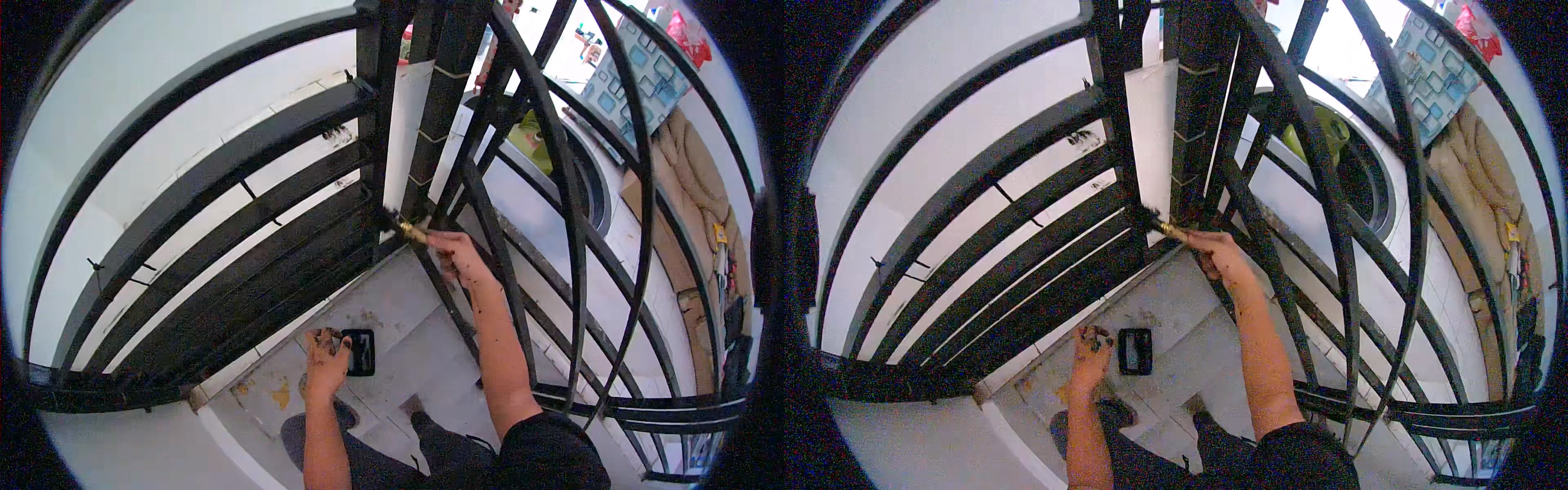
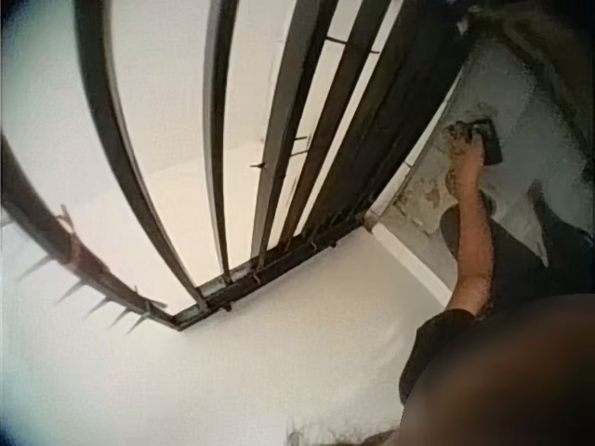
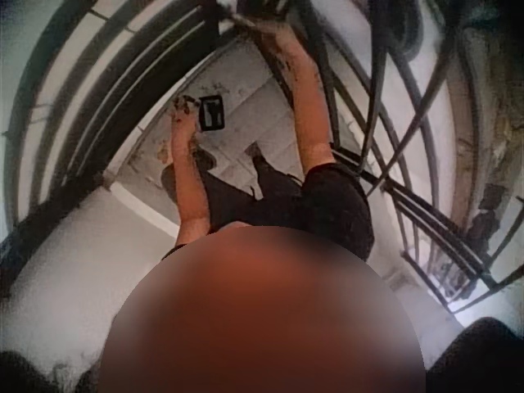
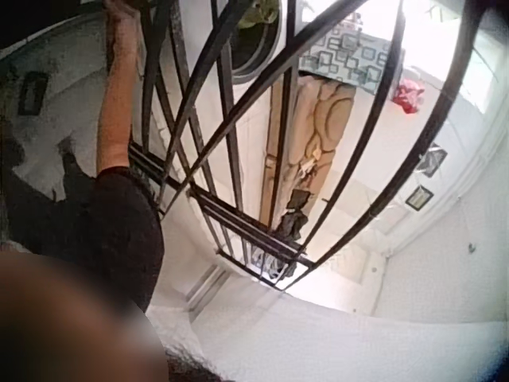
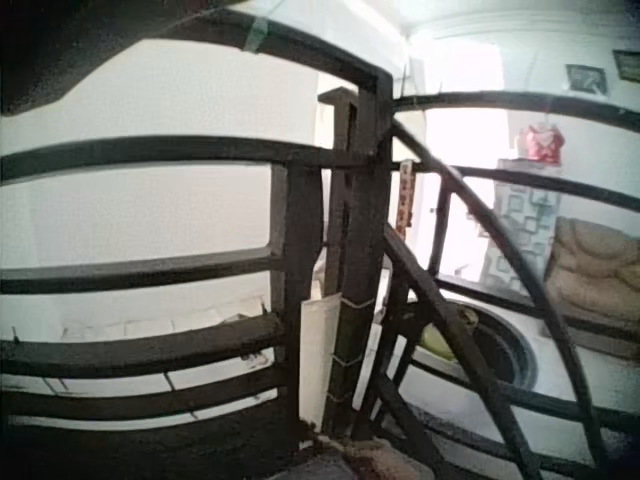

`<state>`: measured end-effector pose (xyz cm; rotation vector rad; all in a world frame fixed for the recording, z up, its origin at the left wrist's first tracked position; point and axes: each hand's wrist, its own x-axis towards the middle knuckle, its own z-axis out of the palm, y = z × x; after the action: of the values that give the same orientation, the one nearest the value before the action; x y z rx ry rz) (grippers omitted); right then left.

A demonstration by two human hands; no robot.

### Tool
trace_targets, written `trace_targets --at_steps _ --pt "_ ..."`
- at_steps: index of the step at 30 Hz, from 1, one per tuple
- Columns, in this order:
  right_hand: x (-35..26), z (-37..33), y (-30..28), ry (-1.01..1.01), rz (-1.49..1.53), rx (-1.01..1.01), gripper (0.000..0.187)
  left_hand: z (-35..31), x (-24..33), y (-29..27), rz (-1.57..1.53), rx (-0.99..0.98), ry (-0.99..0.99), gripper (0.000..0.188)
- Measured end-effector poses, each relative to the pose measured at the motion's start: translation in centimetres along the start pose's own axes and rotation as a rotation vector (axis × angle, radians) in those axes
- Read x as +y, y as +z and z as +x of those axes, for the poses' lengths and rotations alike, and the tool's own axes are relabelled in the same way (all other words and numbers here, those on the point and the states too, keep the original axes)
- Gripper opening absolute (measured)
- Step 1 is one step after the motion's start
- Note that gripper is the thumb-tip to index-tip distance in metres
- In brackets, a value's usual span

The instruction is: The person paints the metal bars of a gate with black paint using a paint brush.

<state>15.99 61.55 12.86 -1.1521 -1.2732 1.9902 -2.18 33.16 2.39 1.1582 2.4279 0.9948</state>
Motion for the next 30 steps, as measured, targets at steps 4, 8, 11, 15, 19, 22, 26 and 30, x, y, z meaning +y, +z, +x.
trace_targets --at_steps 4,8,11,15,19,22,26,30 --pt "-2.8 -1.9 1.0 0.028 -0.011 0.054 0.034 0.7 2.1 -1.6 -0.109 -0.140 -0.117 0.039" --pt "-5.8 -2.7 0.7 -0.081 -0.019 -0.013 0.035 1.3 3.0 -2.4 -0.054 -0.155 -0.085 0.039" --pt "-5.2 -3.2 1.3 0.003 -0.185 0.050 0.035 1.0 3.5 -2.4 -0.031 -0.164 -0.118 0.044" --pt "-4.8 -3.0 1.1 0.011 -0.112 0.052 0.036 0.5 5.4 -3.5 -0.077 -0.226 -0.240 0.052" --pt "-9.9 -5.6 3.0 -0.108 0.078 -0.100 0.035 0.3 2.3 -2.0 -0.023 -0.198 -0.194 0.057" --pt "-10.1 -5.8 2.8 -0.100 0.036 -0.014 0.036 1.1 3.8 -3.0 0.020 -0.246 -0.188 0.059" --pt "-9.6 -5.8 2.7 -0.058 -0.090 0.028 0.036 1.7 4.5 -4.3 -0.084 -0.412 -0.253 0.063" --pt "-12.9 -7.1 3.1 -0.074 -0.074 0.027 0.035 1.1 2.3 -3.1 0.024 -0.411 -0.190 0.063"
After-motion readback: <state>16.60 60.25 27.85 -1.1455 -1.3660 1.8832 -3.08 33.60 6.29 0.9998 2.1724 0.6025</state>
